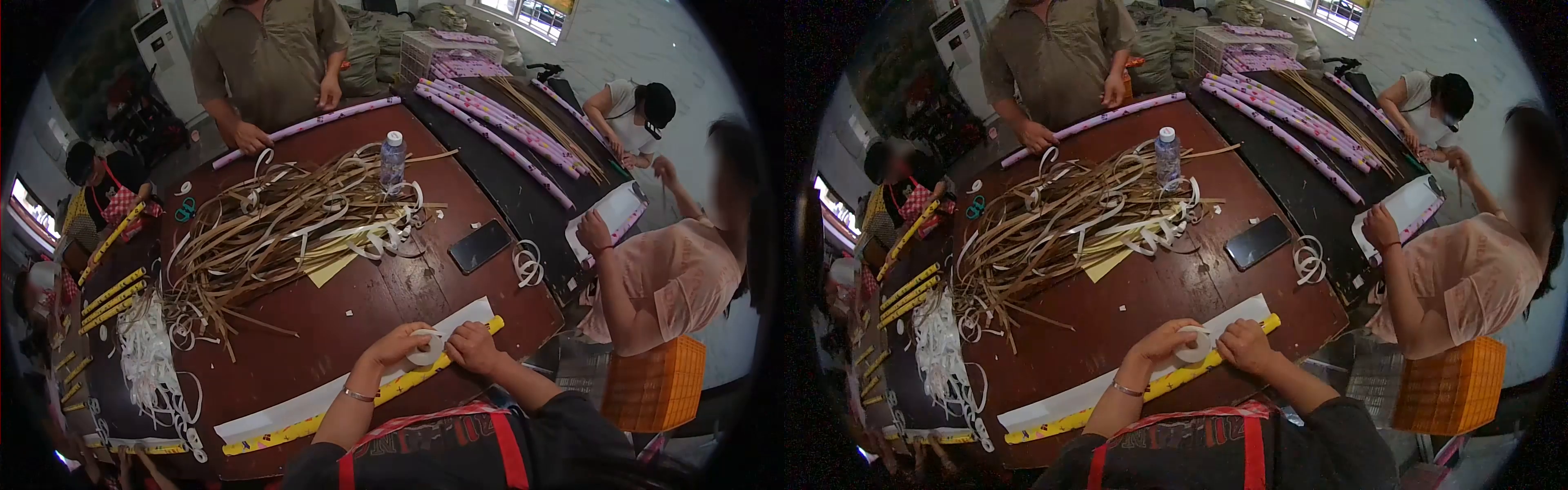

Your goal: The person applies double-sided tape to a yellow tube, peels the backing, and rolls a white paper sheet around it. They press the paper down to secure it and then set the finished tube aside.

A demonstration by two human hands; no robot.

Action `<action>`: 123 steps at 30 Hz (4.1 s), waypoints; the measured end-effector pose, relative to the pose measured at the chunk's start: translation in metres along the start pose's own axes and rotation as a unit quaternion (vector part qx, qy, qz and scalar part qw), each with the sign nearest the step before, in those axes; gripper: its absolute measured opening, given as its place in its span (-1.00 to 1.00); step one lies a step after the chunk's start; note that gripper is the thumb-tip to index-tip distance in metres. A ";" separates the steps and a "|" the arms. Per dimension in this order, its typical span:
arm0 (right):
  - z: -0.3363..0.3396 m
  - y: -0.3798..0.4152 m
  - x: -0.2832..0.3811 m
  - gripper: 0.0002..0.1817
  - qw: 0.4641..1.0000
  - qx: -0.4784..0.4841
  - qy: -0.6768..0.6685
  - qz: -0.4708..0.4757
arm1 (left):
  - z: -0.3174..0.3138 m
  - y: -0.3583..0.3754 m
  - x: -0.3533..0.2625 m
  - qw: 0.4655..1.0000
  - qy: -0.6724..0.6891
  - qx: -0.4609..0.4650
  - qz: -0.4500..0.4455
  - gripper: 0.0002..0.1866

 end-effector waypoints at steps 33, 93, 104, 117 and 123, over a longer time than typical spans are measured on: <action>0.002 -0.004 0.003 -0.78 1.000 0.001 0.016 -0.008 | -0.005 0.003 -0.002 0.996 0.069 0.058 -0.025 -0.55; 0.013 -0.003 -0.011 -0.93 0.971 -0.099 -0.170 -0.135 | -0.018 0.002 -0.006 0.975 -0.205 -0.034 -0.076 -0.35; 0.017 0.009 -0.026 -0.92 0.975 -0.089 -0.061 -0.196 | -0.022 0.007 -0.021 0.810 -0.498 -0.241 -0.196 -0.47; 0.017 0.018 -0.049 -0.91 0.962 -0.072 0.038 -0.260 | -0.031 0.000 -0.016 0.745 -0.569 -0.283 -0.201 -0.60; 0.019 0.013 -0.059 -0.88 0.951 -0.036 0.028 -0.307 | -0.027 -0.003 -0.018 0.752 -0.566 -0.252 -0.225 -0.63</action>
Point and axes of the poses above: each hand's wrist, its own y-axis away from the middle knuckle, its own z-axis out of the back of the hand, x = y × z, the point moved 2 cm from there along -y, towards the middle knuckle, and after that the axes turned 7 degrees about z, right-handed, at the moved point
